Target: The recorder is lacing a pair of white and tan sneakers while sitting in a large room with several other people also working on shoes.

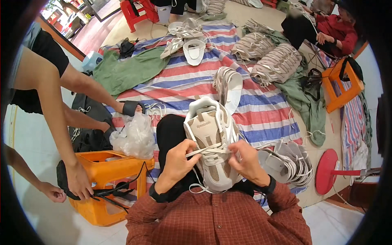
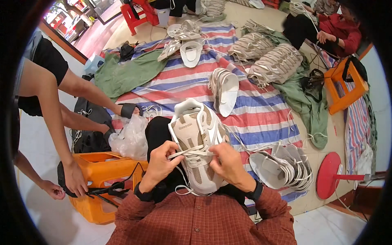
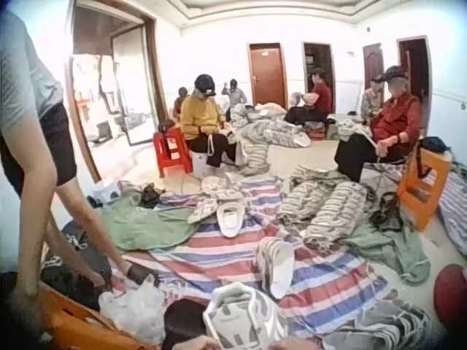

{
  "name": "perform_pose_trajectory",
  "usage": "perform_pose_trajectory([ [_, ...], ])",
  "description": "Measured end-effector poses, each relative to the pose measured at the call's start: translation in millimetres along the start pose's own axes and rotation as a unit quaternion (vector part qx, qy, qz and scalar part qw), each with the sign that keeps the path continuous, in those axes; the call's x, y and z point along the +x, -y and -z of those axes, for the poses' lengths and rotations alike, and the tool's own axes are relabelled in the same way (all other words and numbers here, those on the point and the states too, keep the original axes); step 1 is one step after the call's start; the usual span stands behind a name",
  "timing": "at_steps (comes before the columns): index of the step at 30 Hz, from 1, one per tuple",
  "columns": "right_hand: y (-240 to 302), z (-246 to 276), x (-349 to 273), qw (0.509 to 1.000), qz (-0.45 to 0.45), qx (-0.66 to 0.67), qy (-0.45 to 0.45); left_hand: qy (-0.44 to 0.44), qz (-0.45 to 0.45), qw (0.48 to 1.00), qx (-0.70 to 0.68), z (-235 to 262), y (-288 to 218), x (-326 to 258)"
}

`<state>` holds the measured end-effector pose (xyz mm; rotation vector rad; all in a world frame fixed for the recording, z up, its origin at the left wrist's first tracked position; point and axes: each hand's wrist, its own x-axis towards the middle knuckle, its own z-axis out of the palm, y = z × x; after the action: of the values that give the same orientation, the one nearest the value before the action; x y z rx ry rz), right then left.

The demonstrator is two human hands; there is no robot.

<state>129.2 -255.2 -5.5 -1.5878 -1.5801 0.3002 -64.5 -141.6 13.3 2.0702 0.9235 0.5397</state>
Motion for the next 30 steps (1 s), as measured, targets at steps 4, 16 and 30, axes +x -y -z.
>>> perform_pose_trajectory([
  [4,6.7,17.9,19.7,0.96,-0.155,0.227,0.056,-0.022,-0.043,0.998,0.028,-0.2,0.1,-0.7],
  [16,-19.9,31.6,48.6,0.938,-0.171,0.12,0.276,0.072,0.07,0.992,-0.082,15.6,16.1,-3.4],
  [30,-17.6,21.8,54.1,0.936,-0.119,0.226,0.243,0.036,0.101,0.992,-0.071,0.0,4.4,4.8],
])
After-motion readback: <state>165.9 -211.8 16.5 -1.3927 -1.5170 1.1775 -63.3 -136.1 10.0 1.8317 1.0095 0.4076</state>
